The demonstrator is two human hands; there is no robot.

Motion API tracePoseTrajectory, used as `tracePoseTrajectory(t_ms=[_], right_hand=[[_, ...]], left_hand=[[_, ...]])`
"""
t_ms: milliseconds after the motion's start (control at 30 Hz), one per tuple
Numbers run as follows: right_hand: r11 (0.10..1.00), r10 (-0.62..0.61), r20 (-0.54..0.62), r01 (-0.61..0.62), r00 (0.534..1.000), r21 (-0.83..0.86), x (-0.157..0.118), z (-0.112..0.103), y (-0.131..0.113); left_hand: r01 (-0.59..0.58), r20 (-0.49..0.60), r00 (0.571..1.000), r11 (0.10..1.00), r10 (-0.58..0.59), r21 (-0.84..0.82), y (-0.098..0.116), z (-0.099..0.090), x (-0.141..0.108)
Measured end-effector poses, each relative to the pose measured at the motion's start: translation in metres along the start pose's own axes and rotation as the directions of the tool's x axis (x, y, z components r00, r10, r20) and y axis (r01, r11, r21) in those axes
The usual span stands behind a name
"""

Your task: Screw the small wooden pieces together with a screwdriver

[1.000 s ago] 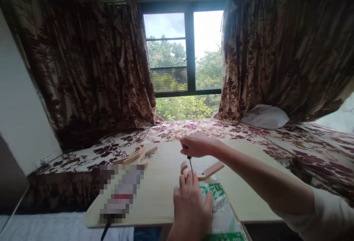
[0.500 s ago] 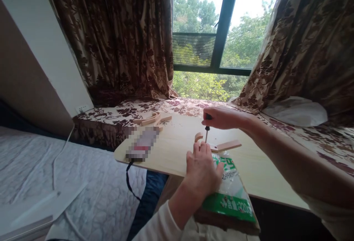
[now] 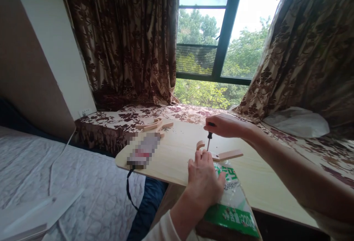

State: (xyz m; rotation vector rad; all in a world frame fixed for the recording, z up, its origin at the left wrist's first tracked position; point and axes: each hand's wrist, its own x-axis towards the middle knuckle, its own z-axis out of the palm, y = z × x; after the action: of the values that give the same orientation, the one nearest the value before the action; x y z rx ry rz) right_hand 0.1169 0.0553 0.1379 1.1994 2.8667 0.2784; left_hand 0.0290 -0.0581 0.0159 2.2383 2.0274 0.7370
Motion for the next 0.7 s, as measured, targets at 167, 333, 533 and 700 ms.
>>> tracePoseTrajectory(t_ms=[167, 333, 533, 700], right_hand=[[0.999, -0.020, 0.011, 0.019, 1.000, 0.036, 0.001, -0.004, -0.001], [0.995, -0.050, 0.006, 0.049, 0.999, 0.082, 0.001, -0.006, -0.009], [0.996, 0.063, -0.028, -0.061, 0.998, 0.064, 0.004, 0.000, -0.012], [0.997, 0.002, -0.002, -0.002, 1.000, 0.076, 0.003, -0.007, -0.003]], left_hand=[[0.004, 0.007, 1.000, 1.000, -0.004, 0.012, -0.002, 0.000, 0.001], [0.002, 0.008, 1.000, 1.000, -0.002, 0.021, -0.004, 0.002, 0.002], [0.004, 0.004, 1.000, 1.000, -0.004, 0.007, -0.006, 0.003, 0.004], [0.008, 0.002, 1.000, 1.000, -0.008, 0.002, -0.008, 0.005, 0.004]])
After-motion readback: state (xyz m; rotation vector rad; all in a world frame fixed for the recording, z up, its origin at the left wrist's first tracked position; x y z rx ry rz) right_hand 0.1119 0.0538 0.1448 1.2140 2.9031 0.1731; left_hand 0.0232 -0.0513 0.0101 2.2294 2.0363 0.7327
